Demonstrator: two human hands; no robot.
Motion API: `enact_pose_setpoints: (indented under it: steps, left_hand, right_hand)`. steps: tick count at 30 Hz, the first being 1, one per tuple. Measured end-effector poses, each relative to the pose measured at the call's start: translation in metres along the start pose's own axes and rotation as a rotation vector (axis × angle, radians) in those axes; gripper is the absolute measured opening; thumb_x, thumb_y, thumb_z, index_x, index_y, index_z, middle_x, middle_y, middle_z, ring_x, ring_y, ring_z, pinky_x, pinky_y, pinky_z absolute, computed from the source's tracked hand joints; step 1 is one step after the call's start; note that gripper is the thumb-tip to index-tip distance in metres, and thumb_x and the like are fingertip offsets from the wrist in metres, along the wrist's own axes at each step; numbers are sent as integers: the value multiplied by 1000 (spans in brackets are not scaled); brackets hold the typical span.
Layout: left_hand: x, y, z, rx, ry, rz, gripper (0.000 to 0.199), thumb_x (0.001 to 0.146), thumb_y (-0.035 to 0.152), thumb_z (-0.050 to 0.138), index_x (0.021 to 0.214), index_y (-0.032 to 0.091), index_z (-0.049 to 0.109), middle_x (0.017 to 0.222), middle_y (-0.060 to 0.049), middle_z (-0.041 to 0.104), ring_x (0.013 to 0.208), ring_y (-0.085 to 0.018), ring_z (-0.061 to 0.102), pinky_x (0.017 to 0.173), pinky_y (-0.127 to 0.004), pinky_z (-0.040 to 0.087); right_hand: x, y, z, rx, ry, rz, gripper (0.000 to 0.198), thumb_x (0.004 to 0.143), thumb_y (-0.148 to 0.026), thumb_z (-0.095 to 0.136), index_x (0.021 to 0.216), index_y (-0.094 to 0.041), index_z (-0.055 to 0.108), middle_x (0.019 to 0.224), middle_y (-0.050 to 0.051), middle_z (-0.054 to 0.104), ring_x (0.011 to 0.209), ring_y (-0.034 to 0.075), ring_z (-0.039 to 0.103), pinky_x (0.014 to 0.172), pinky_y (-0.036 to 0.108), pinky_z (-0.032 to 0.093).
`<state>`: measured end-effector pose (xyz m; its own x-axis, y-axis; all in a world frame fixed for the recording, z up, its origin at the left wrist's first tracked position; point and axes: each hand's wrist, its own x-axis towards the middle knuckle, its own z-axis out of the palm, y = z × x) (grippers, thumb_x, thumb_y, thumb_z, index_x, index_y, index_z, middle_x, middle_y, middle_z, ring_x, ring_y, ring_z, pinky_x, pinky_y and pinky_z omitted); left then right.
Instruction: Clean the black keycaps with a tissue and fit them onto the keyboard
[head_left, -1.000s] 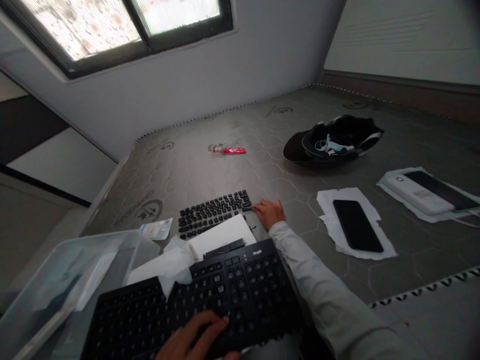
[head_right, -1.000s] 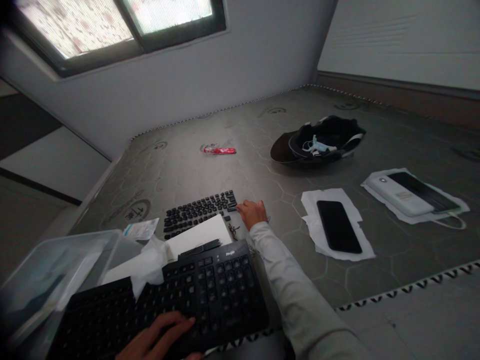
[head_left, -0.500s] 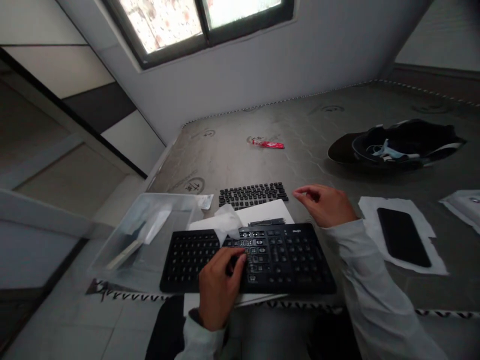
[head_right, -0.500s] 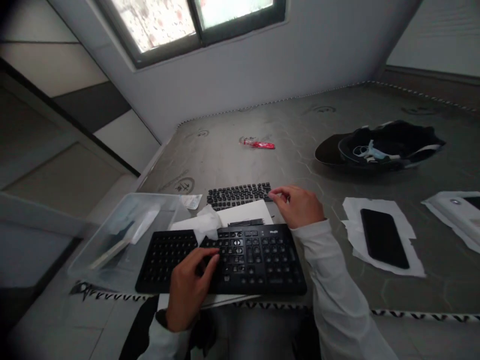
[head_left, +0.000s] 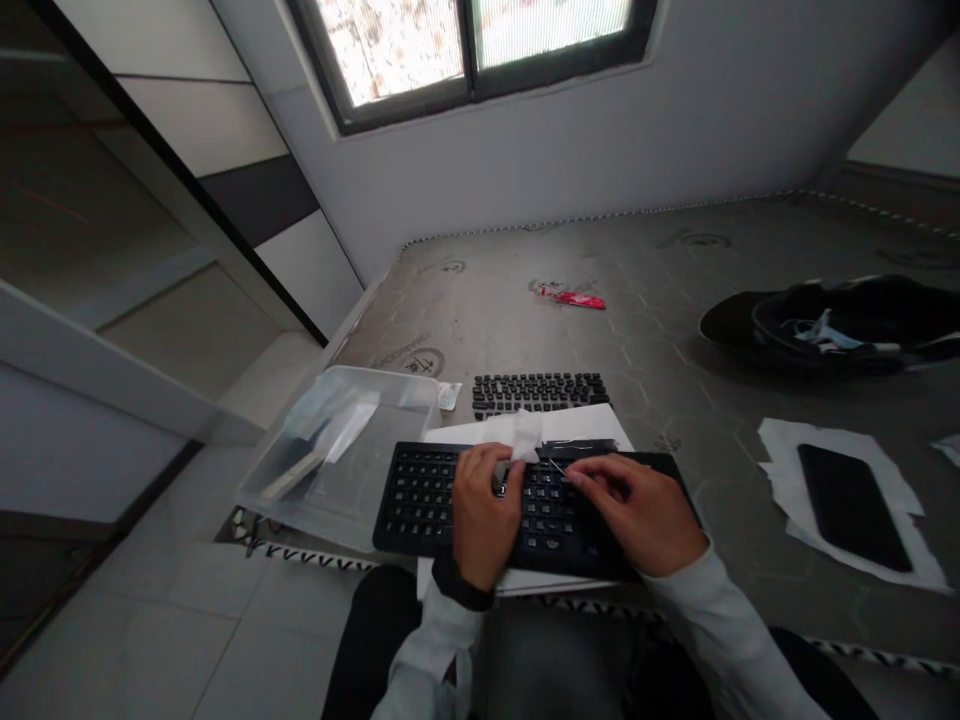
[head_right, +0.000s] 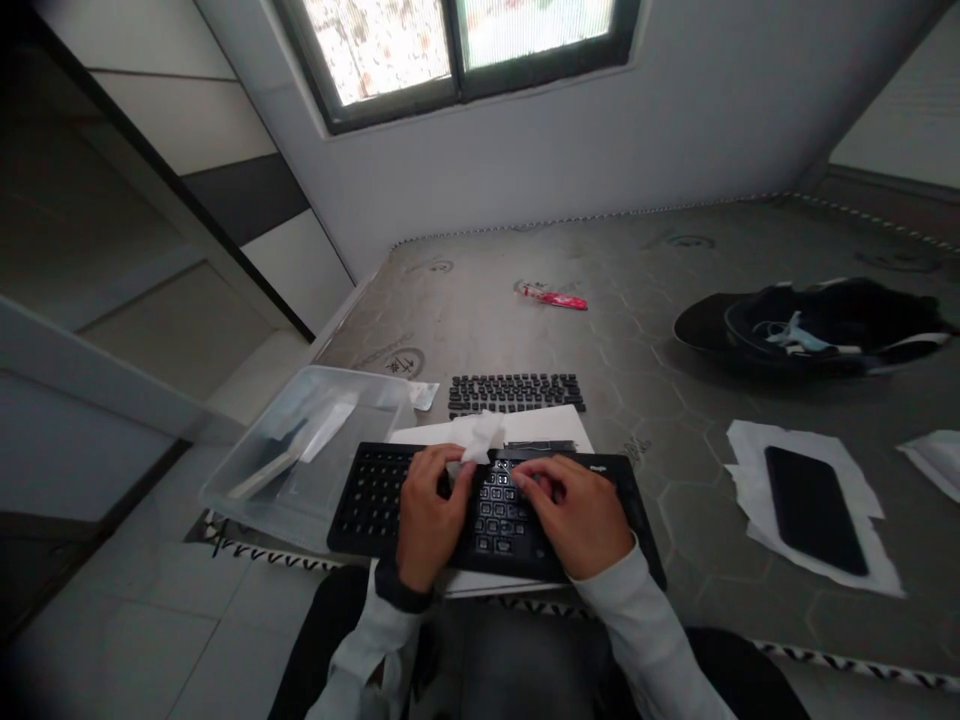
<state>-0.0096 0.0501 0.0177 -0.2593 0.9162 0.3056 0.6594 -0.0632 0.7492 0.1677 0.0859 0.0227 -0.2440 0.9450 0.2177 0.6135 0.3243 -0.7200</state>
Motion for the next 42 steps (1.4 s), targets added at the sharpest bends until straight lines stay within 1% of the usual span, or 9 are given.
enact_pose_setpoints:
  steps: [4,6,10,13,17,21,28,38,42]
  left_hand:
    - [-5,11,1,-567,-111,-248,17,87,33,56,88,16,60,78,-1,61,72,-14,58,68,-24,46]
    - [-8,13,6,-808,-123,-345,22,84,37,60,86,15,60,74,0,60,65,-11,56,63,-21,45]
    - [-14,14,17,-1112,-110,-465,28,80,42,63,78,14,59,66,2,57,54,-7,50,51,-17,43]
    - [-15,15,21,-1082,-142,-462,23,76,33,70,84,14,60,72,2,61,52,-5,51,49,-15,43]
    - [-15,17,23,-1011,-176,-507,39,73,29,72,106,16,56,85,-3,67,61,-9,60,52,-16,47]
    - [-15,14,26,-894,-193,-528,27,73,31,71,91,11,64,83,-6,69,71,-13,64,59,-20,51]
    - [-6,7,17,-731,-237,-451,22,70,31,73,80,12,67,74,-4,71,63,-14,65,58,-22,53]
    - [-9,13,12,-367,-123,-324,20,77,35,66,81,16,70,74,-2,71,66,-15,64,59,-21,48]
    - [-7,13,10,-408,-132,-325,18,79,34,64,81,17,70,74,-2,71,68,-16,63,59,-21,47]
  right_hand:
    - [-3,-13,1,102,25,73,25,81,-45,56,81,-25,71,65,-1,65,53,14,54,51,25,42]
    - [-3,-17,1,140,22,76,25,81,-44,56,80,-25,71,63,-1,64,52,14,54,51,25,42]
    - [-6,-19,3,176,-21,64,25,82,-43,55,78,-24,71,62,-1,62,53,14,53,50,25,41]
    - [-7,-16,4,180,-49,49,24,82,-41,55,77,-24,70,61,-1,59,54,14,52,50,25,40]
    - [-7,-10,3,148,-70,0,22,84,-38,54,78,-23,69,61,-1,54,53,13,50,51,25,38]
    - [-7,-5,2,50,-92,-31,24,85,-40,53,79,-24,69,61,-1,55,53,14,51,53,26,35]
    - [-9,-6,0,-128,-4,-165,24,88,-39,50,83,-24,68,65,1,61,63,15,55,69,30,32]
    - [-8,-8,3,-102,12,-200,22,87,-37,53,81,-23,68,63,0,60,62,14,54,70,30,31]
    - [-5,-7,3,29,23,-138,21,86,-39,53,88,-23,67,71,1,63,66,16,56,69,29,37]
